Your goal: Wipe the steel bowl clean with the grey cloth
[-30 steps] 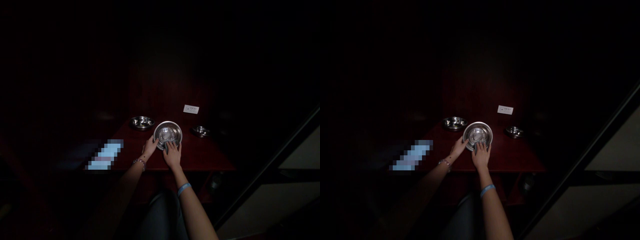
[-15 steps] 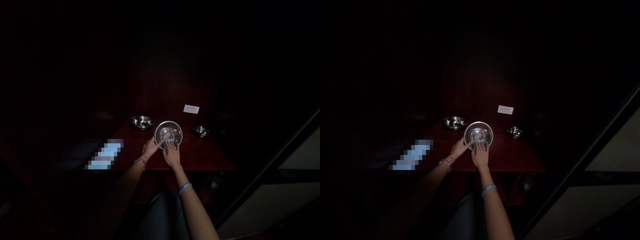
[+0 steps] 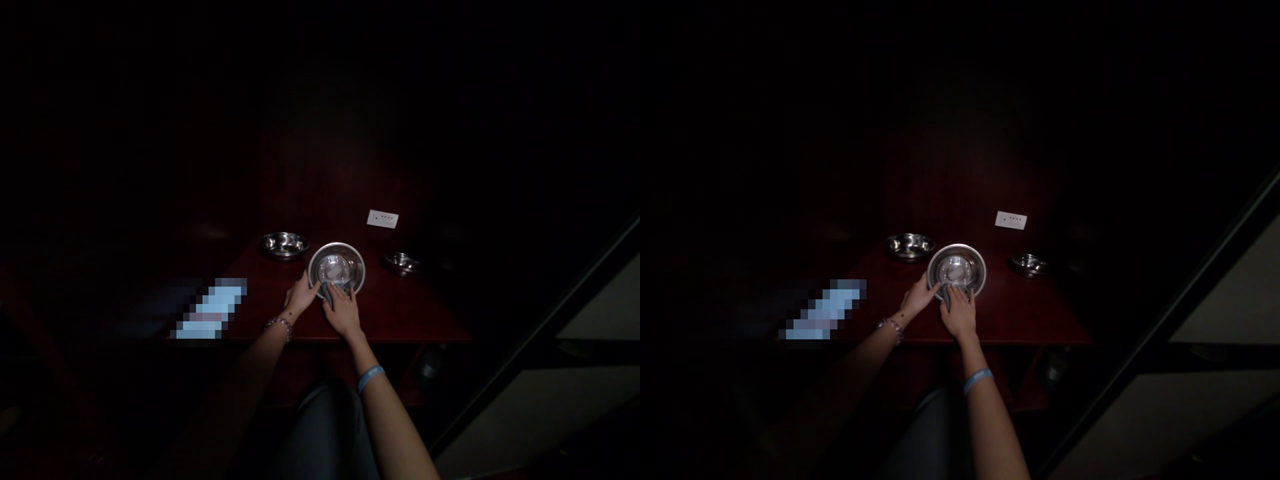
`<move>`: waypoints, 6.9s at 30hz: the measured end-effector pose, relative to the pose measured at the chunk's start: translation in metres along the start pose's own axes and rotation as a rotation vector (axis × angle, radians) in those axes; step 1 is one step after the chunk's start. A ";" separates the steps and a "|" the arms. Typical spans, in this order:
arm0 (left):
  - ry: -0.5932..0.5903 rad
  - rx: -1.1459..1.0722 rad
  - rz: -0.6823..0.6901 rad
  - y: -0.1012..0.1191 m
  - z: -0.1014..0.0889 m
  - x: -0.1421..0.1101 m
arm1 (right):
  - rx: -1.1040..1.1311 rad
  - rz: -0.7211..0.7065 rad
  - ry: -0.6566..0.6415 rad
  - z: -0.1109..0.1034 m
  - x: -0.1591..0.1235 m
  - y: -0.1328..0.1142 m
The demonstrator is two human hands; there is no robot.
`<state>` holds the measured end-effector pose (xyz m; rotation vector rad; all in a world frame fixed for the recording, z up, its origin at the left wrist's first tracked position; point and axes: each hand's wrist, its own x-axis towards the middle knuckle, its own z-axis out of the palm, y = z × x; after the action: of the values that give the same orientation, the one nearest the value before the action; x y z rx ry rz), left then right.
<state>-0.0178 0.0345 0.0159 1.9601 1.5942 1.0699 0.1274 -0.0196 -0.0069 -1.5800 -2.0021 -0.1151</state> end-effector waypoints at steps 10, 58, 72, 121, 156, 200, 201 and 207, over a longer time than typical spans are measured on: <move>0.004 -0.036 -0.029 -0.002 0.000 0.001 | -0.023 0.016 0.023 -0.001 -0.001 -0.002; 0.016 -0.009 -0.035 -0.008 0.004 0.004 | -0.024 0.000 -0.008 -0.001 0.000 -0.001; 0.026 -0.032 -0.012 -0.014 0.009 0.009 | -0.014 -0.021 0.000 -0.002 -0.001 -0.001; 0.027 -0.044 -0.015 -0.011 0.005 0.006 | -0.118 0.096 0.065 -0.003 -0.002 -0.006; 0.042 -0.071 -0.027 -0.016 0.009 0.009 | 0.002 -0.079 -0.020 -0.006 -0.002 -0.002; 0.023 0.011 -0.017 -0.015 0.009 0.010 | -0.122 0.041 0.070 0.001 -0.001 -0.001; 0.024 0.008 -0.015 -0.015 0.010 0.010 | -0.116 0.030 0.062 0.001 -0.001 0.000; 0.020 -0.010 -0.014 -0.016 0.009 0.010 | -0.057 -0.040 0.013 -0.001 -0.001 0.000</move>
<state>-0.0202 0.0495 0.0018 1.9350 1.6079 1.0931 0.1283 -0.0205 -0.0066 -1.5708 -2.0370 -0.1985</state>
